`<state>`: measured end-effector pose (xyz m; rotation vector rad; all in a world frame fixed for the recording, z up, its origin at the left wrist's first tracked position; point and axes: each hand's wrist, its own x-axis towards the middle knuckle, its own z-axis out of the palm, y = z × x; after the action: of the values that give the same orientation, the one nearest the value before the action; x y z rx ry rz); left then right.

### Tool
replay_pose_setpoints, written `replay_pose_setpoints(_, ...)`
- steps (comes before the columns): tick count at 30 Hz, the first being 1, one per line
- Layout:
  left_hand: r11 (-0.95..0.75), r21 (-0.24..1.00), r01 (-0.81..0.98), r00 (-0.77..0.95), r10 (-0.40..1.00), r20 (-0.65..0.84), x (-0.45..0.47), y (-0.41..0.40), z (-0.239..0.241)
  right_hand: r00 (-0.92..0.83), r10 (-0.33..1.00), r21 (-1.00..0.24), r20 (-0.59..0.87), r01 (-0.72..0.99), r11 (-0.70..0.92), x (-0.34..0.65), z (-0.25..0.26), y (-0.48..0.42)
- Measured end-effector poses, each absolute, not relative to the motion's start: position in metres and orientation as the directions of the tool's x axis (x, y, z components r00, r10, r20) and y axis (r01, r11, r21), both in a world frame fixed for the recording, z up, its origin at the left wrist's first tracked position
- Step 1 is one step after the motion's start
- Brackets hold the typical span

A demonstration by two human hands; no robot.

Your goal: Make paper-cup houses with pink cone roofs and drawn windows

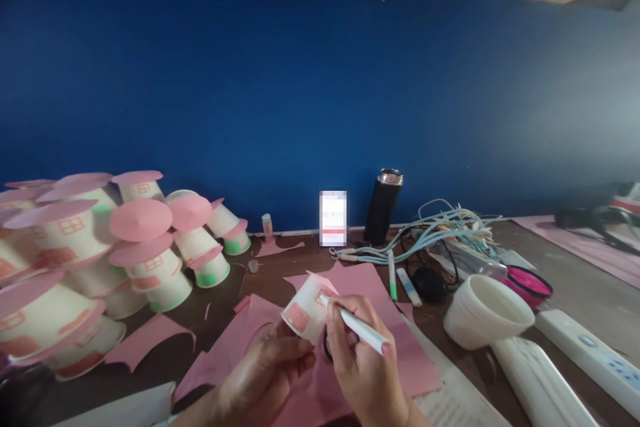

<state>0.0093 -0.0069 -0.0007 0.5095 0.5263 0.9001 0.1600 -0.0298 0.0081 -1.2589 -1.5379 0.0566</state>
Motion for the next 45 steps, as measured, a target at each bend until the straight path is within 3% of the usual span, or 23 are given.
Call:
replay_pose_setpoints(14,0.501,0.595,-0.629,0.530,0.836,-0.143,0.009,-0.005,-0.006,0.163,0.730,-0.637,0.664,0.634,0.438,0.160,0.008,-0.030)
replay_pose_setpoints(45,0.520,0.547,-0.655,0.494,0.844,-0.211,0.008,-0.003,-0.009,0.168,0.737,-0.640,0.655,0.641,0.423,0.160,0.007,-0.028)
